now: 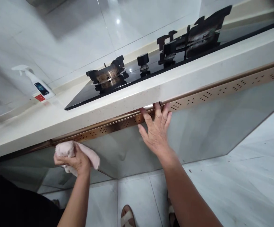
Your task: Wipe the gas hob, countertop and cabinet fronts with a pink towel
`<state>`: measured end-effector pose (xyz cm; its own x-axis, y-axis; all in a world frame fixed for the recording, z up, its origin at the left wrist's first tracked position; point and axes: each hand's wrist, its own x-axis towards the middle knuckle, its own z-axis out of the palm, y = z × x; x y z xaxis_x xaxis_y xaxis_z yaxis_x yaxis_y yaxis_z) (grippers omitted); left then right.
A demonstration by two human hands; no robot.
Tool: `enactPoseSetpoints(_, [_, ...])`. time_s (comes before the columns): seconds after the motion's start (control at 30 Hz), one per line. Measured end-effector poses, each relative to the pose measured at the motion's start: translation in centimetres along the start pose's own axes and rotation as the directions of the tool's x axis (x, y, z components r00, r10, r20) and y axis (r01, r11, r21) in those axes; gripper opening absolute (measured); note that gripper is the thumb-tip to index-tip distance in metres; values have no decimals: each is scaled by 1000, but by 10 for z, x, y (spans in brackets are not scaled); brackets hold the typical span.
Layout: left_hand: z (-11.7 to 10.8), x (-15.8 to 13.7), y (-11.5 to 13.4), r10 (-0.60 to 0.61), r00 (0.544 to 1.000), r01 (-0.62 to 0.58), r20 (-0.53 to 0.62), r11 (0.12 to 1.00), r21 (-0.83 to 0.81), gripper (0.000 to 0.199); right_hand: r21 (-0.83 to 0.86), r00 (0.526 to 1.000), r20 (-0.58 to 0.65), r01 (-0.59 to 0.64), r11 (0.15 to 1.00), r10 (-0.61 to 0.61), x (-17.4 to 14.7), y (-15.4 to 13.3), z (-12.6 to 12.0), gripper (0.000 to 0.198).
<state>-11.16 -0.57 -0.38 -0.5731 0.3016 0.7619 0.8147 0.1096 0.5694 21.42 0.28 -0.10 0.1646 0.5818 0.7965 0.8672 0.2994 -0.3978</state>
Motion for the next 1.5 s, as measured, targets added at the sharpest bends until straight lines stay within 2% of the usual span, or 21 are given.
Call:
enactPoseSetpoints(0.07, [7, -18, 17, 22, 995, -24, -100, 999, -23, 81, -4, 1000, -4, -5, 1000, 5, 0, 0, 1, 76])
enactPoseSetpoints(0.1, [11, -28, 26, 66, 992, -72, -111, 996, -49, 85, -4, 1000, -6, -5, 1000, 5, 0, 1, 2, 77])
enactPoseSetpoints(0.2, [24, -62, 48, 206, 977, -211, -52, 966, -148, 88, -3, 1000, 1, 0, 1000, 0, 0, 2, 2, 77])
enactPoseSetpoints(0.37, [37, -112, 70, 189, 981, -178, 53, 970, -164, 77, -10, 1000, 21, -7, 1000, 8, -1, 4, 2, 78])
enactPoseSetpoints(0.47, [38, -136, 70, 251, 962, -237, 112, 964, -122, 66, -12, 1000, 31, -3, 1000, 3, -1, 4, 0, 78])
enactPoseSetpoints(0.63, [32, -169, 49, 483, 853, -466, 199, 876, -127, 52, 3, 999, 35, 8, 1000, -9, -2, 4, -2, 77])
enactPoseSetpoints(0.7, [28, -170, 40, 515, 829, -489, 216, 856, -165, 52, 9, 999, 31, 13, 1000, -14, -2, 4, -3, 77])
enactPoseSetpoints(0.77, [21, -156, 33, 488, 856, -456, 171, 868, -198, 56, 9, 999, 30, 17, 1000, -17, -1, 3, -4, 78])
enactPoseSetpoints(0.87, [11, -105, 31, 322, 946, -322, -27, 932, -170, 64, 7, 999, 42, 20, 1000, -20, -1, 2, -6, 80])
enactPoseSetpoints(0.9, [8, -83, 32, 261, 960, -275, -105, 949, -152, 65, 8, 999, 46, 19, 1000, -20, -1, 2, -6, 80])
enactPoseSetpoints(0.97, [6, -39, 41, 186, 954, -225, -233, 962, -155, 66, 15, 999, 44, 13, 1000, -13, 0, 0, -6, 79])
enactPoseSetpoints(1.07, [8, -2, 62, 121, 953, -169, -279, 974, -153, 68, 31, 1000, 24, 4, 1000, -5, 0, -2, -6, 78])
enactPoseSetpoints(1.13, [10, -5, 78, 136, 958, -173, -254, 976, -129, 68, 34, 1000, 17, 1, 999, -2, -1, -3, -5, 78])
enactPoseSetpoints(1.23, [16, -40, 101, 283, 950, -297, -130, 949, -106, 72, 23, 1000, 19, -2, 1000, 2, -1, -2, -4, 78])
enactPoseSetpoints(1.37, [27, -99, 130, 515, 856, -501, 37, 846, -183, 75, 15, 1000, 24, 10, 1000, -11, -1, 3, -1, 79])
enactPoseSetpoints(1.5, [35, -131, 149, 642, 761, -602, 96, 753, -264, 59, 21, 1000, 2, 3, 1000, -3, -1, 7, 0, 82])
